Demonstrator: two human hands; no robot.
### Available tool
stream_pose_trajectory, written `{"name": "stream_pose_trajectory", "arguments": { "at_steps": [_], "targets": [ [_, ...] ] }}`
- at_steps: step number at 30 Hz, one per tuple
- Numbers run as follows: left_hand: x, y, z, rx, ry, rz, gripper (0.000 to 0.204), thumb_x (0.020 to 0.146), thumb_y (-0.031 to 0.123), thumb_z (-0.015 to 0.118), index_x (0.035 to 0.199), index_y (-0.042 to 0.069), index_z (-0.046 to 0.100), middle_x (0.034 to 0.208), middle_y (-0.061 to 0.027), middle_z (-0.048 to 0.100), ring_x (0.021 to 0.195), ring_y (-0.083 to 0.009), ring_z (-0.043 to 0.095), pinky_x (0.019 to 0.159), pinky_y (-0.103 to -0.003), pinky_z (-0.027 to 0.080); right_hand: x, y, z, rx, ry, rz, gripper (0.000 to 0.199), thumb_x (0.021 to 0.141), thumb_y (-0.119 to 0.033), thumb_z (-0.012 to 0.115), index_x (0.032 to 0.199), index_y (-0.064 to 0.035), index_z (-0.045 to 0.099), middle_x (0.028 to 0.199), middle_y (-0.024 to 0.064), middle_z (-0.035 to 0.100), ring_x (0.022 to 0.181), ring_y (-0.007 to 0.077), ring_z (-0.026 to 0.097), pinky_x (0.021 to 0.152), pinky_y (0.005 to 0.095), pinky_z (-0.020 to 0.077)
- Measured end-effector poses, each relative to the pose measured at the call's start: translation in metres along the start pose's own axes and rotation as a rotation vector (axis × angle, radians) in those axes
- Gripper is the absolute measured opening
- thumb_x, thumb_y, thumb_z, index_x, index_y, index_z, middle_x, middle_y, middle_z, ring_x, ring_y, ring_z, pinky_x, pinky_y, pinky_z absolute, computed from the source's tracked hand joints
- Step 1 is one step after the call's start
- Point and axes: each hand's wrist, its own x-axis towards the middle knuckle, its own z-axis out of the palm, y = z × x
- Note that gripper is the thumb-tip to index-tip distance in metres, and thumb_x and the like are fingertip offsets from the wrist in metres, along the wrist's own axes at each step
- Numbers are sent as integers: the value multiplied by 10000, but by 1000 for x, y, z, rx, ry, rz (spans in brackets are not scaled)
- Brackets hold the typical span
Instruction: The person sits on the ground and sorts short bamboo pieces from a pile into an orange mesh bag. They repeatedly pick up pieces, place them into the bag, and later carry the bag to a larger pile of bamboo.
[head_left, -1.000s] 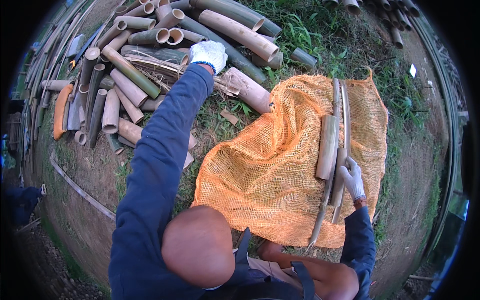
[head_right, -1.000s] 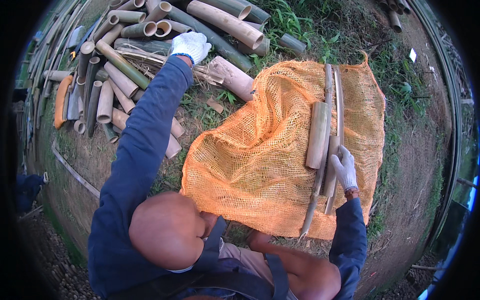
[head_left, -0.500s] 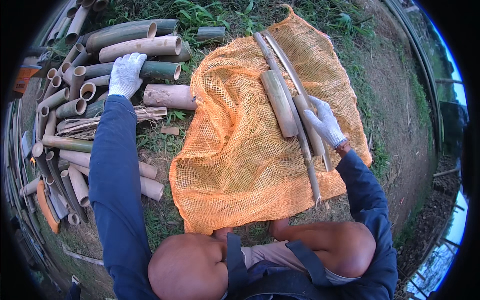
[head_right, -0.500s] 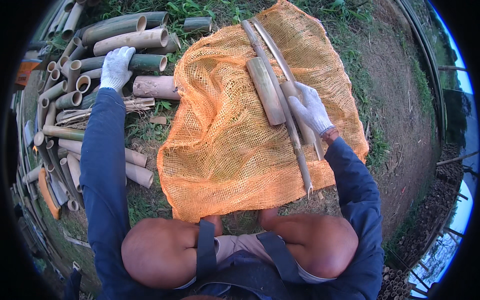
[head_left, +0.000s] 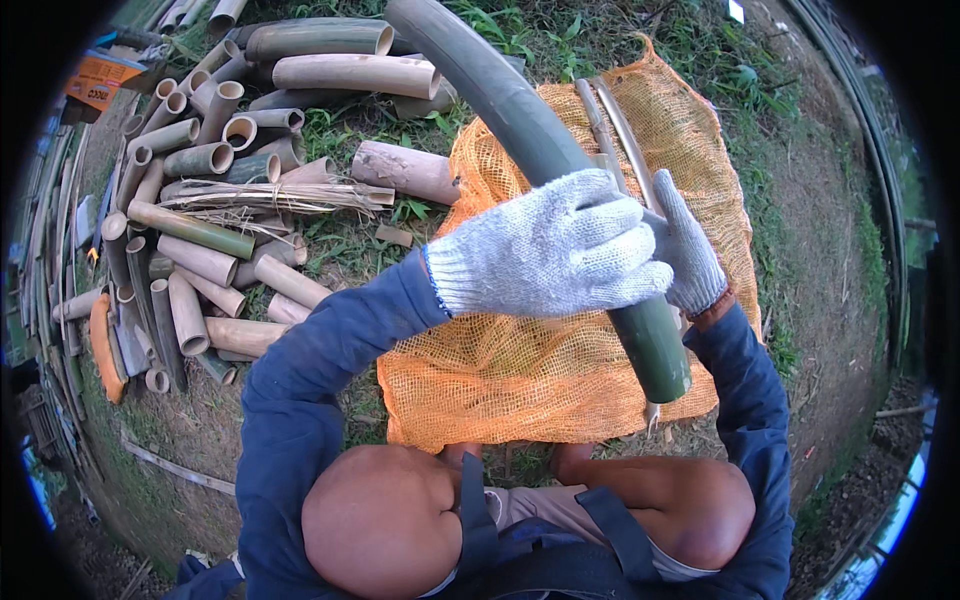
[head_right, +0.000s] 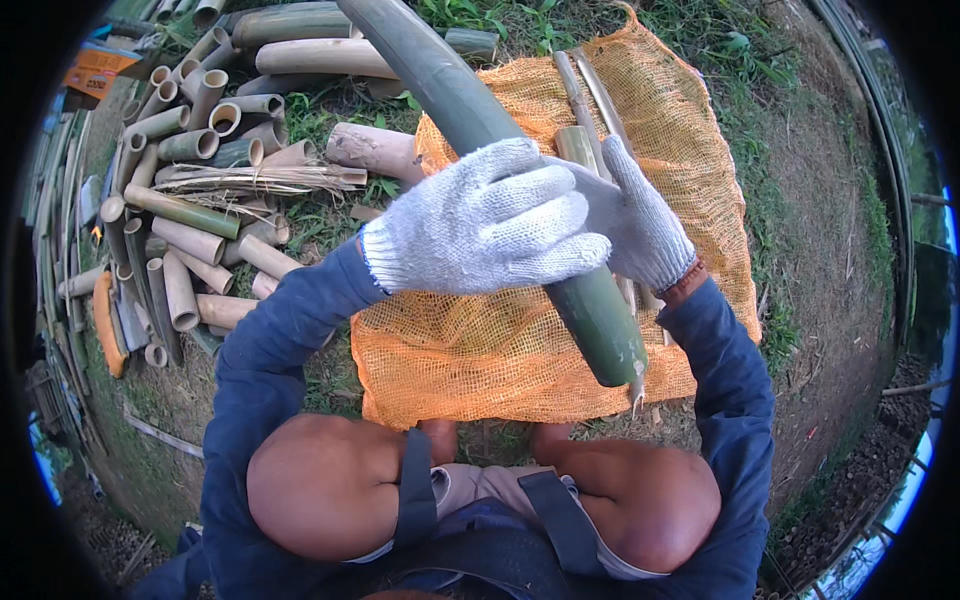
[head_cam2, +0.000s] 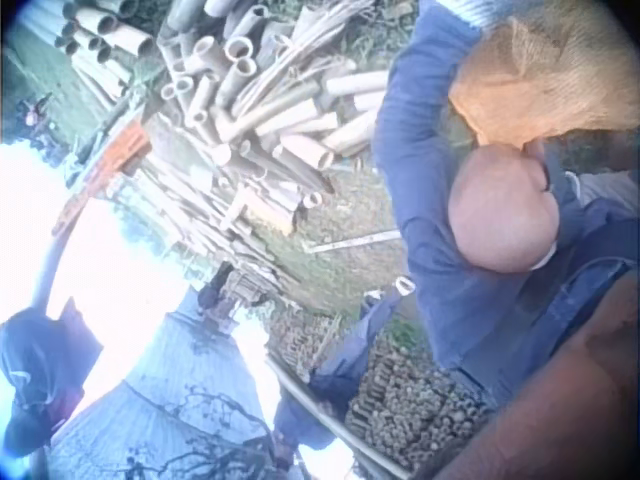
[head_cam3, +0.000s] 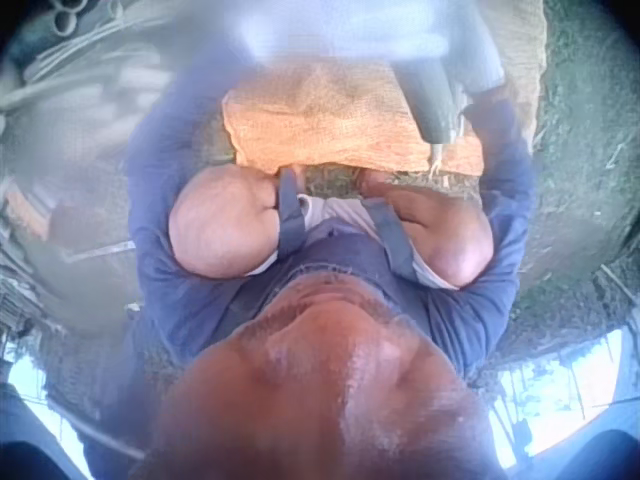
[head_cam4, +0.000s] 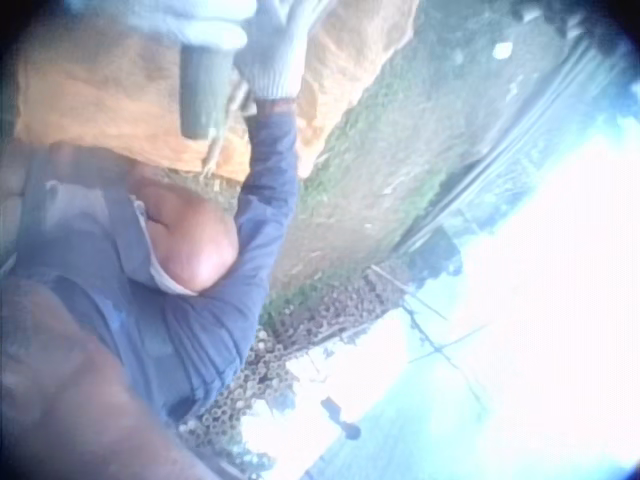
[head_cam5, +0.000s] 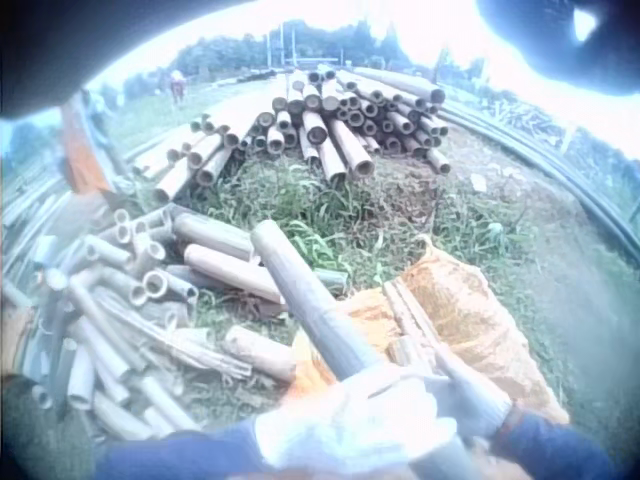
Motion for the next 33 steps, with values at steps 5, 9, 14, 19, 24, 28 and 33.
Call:
{"name": "stream_pose_trajectory", "arguments": {
  "at_steps": [5,9,14,19,24,28,33],
  "targets": [
    [3,42,49,-44,-1,-31,408,918,218,669,1323,178,702,1248,-88,672,1240,-265,659,1104,-477,537,-4,12,-29,-142,258,-53,618,1146,-461,586,1594,-47,485,1368,141,668,1113,240,731,970,420,635],
    [-56,-23,42,-6,-205,-416,452,868,159,746,1315,114,702,1220,-84,684,1199,-287,672,1039,-443,539,-30,14,-84,-869,734,-244,675,1105,-327,684,1666,-66,415,1444,100,649,1190,202,701,1023,357,582],
    [-158,-97,12,162,-774,-896,703,754,237,867,1414,124,654,1272,-114,694,1250,-357,654,1081,-512,504,-49,30,-134,-1866,849,-135,884,969,-431,780,1664,-13,430,1526,277,600,1409,417,582,1192,493,469],
    [-180,-110,19,152,-857,-762,833,732,332,904,1482,163,584,1337,-111,682,1275,-338,655,1105,-524,475,-43,49,-155,-1950,838,-121,912,918,-441,802,1627,18,460,1389,309,652,1292,468,624,1136,522,496],
    [-168,-115,20,191,-920,-797,884,639,352,938,1432,130,614,1261,-152,673,1212,-367,659,1028,-513,547,-45,53,-147,-1883,908,-230,804,966,-471,750,1585,-7,528,1464,271,624,1404,440,559,1211,515,435],
    [-181,-139,-6,225,-691,-1038,873,647,385,947,1411,114,622,1255,-188,664,1203,-396,669,1045,-526,564,-56,50,-136,-1817,839,-353,741,1012,-462,715,1584,-27,539,1509,258,599,1446,428,535,1235,516,415],
    [-220,-176,-44,-98,-619,-1239,978,715,365,947,1561,105,530,1347,-240,705,1254,-413,695,1109,-481,542,-62,45,-124,-1647,824,-360,698,1044,-456,679,1585,-36,541,1567,243,561,1492,411,511,1258,496,400]
  ]
}}
